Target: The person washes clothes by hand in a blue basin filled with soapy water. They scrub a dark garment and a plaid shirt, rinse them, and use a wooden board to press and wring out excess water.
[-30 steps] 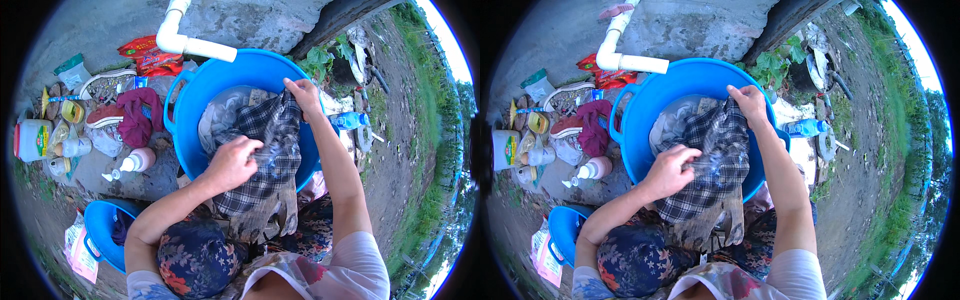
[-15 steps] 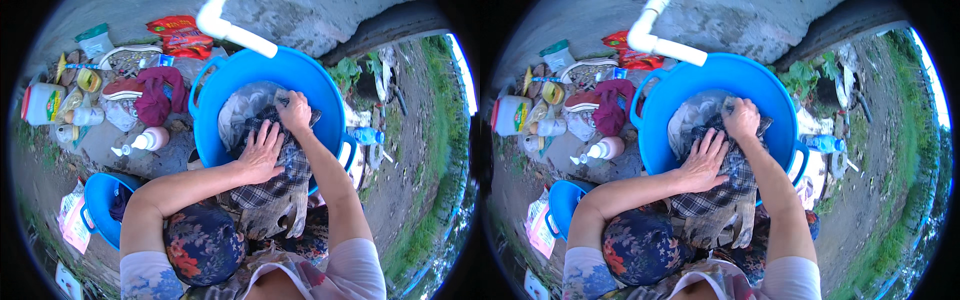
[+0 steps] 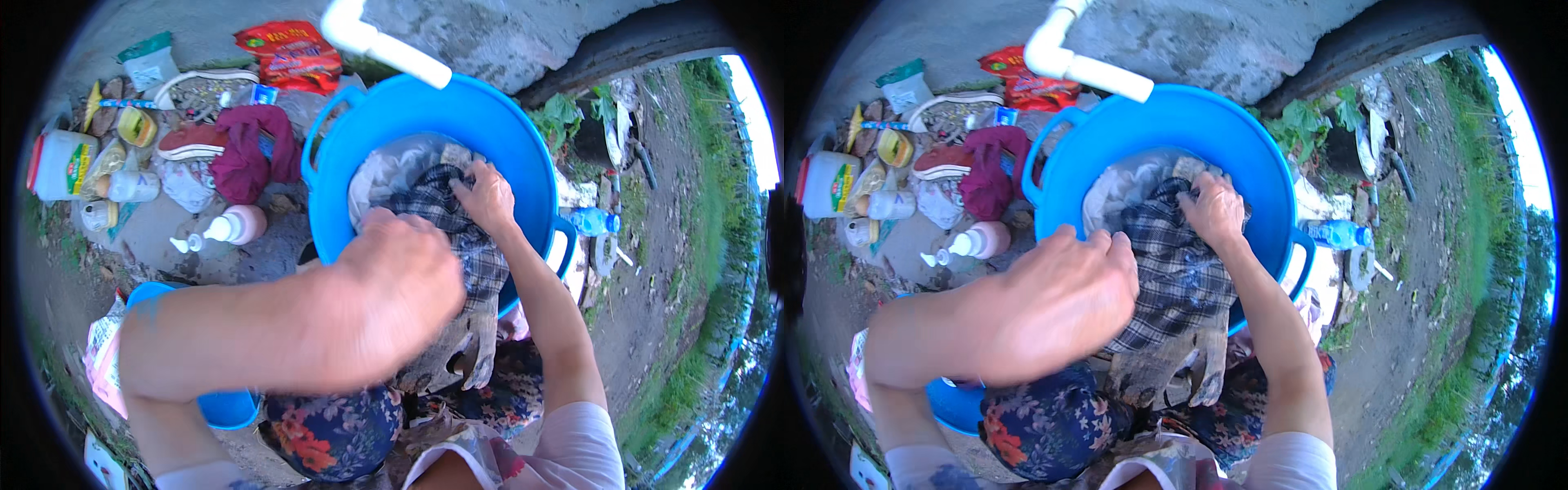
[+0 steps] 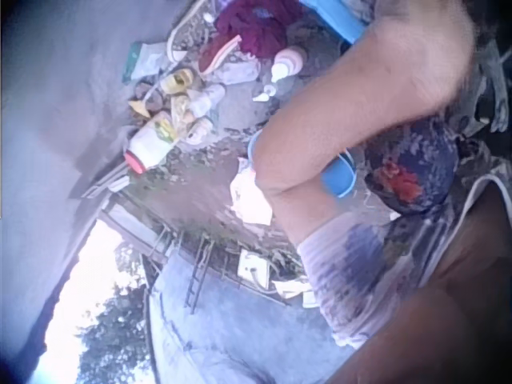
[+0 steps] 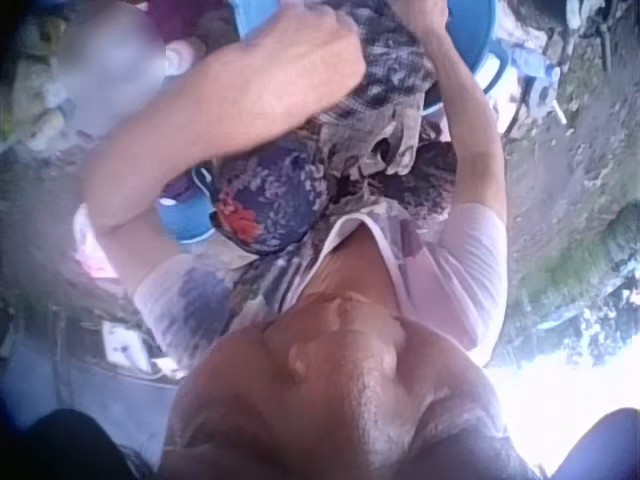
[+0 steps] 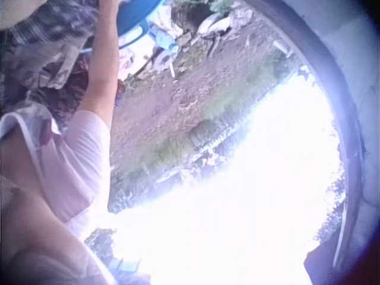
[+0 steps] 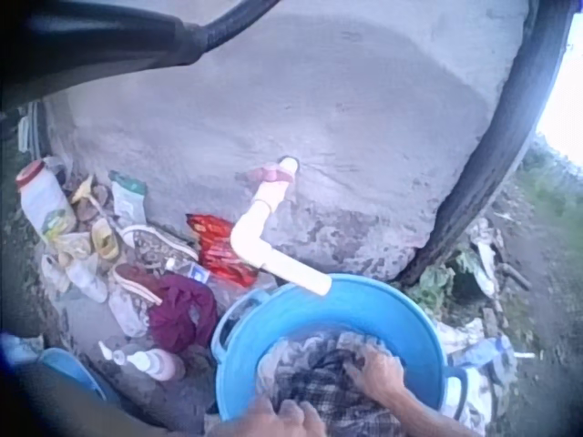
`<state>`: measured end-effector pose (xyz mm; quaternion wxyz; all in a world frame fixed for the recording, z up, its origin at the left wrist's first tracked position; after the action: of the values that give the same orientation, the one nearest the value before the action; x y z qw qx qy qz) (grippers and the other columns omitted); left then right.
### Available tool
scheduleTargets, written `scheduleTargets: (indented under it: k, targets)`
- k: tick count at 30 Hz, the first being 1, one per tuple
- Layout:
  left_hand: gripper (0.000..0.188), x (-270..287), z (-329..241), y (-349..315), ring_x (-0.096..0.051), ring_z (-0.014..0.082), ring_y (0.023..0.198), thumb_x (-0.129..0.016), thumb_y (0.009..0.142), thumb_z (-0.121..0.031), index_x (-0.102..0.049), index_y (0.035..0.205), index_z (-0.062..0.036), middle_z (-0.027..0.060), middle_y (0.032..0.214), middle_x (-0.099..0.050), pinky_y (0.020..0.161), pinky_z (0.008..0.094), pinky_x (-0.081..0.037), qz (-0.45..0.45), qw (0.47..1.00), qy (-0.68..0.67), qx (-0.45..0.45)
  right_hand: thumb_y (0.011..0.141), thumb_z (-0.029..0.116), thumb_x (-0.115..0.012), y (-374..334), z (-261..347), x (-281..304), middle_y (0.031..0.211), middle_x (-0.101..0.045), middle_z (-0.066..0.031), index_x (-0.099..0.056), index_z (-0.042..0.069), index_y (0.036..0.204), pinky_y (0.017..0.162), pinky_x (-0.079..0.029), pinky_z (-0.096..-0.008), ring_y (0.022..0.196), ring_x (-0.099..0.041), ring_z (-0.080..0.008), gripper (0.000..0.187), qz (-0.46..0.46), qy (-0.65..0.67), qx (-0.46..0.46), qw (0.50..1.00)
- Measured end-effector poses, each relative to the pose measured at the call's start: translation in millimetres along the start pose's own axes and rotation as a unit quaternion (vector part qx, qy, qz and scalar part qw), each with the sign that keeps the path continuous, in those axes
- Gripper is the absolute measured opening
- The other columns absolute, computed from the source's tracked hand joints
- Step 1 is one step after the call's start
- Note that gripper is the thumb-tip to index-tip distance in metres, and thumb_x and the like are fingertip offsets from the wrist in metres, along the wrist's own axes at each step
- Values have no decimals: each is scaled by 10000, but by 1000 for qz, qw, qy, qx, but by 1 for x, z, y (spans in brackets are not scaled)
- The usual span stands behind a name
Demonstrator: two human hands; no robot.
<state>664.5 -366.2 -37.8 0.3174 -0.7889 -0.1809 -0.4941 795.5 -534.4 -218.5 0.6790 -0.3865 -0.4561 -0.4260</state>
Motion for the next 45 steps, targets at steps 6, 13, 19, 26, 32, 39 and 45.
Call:
scheduleTargets:
  k: [6,13,19,26,32,39,45]
  targets:
    - [322,31,-29,-19,-626,237,760,-638,678,-74,-613,944,105,205,874,-622,582,329,-500,-130,990,20,-54,754,277,-686,-42,40,-6,800,-584,-125,-566,90,799,726,-439,-460,828,-588,-311,226,-111,-52,170,978]
    - [360,48,-45,-17,-639,218,679,-658,680,-76,-621,996,93,228,900,-646,523,312,-503,-181,981,60,-41,750,337,-691,-25,-5,15,876,-632,-155,-606,80,861,741,-509,-457,837,-635,-333,293,41,19,49,998]
    - [794,-29,38,37,-463,349,1186,-769,668,-281,-428,1320,19,233,1349,-438,973,439,-381,-104,980,-143,90,739,323,-682,-41,20,-1,757,-605,-128,-579,82,713,656,-471,-471,712,-611,-330,263,-95,20,165,982]
    - [1149,-193,105,83,-248,448,1351,-758,656,-557,-148,1471,-22,298,1450,-244,1110,482,-252,-90,888,-383,237,771,419,-688,3,4,-11,847,-655,-225,-657,32,900,749,-494,-447,880,-645,-360,409,18,173,-25,985]
    - [776,-201,82,83,-458,433,1151,-701,758,-329,-351,1342,45,286,1200,-474,948,473,-404,-216,899,-298,236,767,334,-718,-52,79,-6,786,-608,-137,-564,79,774,701,-498,-409,799,-632,-304,298,-65,54,178,980]
    - [659,-145,66,72,-585,434,1024,-636,824,-328,-398,1306,52,315,1086,-589,868,446,-475,-205,861,-388,257,785,525,-666,52,-12,5,1042,-647,-237,-567,-31,1149,849,-497,-407,969,-640,-344,672,-38,193,-153,969]
    - [925,-134,30,60,-250,490,1339,-629,814,-484,-180,1445,23,333,1442,-228,1057,547,-300,-222,915,-243,233,756,444,-740,20,-57,11,1049,-644,-201,-591,-24,1151,870,-457,-365,1037,-598,-256,631,182,198,-68,961]
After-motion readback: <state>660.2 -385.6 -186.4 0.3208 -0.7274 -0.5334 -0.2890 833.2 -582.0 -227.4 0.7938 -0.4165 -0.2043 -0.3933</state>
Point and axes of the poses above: each hand's wrist, its own y-axis towards the middle knuckle, its own x-axis out of the back of the hand, z = x × y, the point moved 4 cm from there along y, towards the middle knuckle
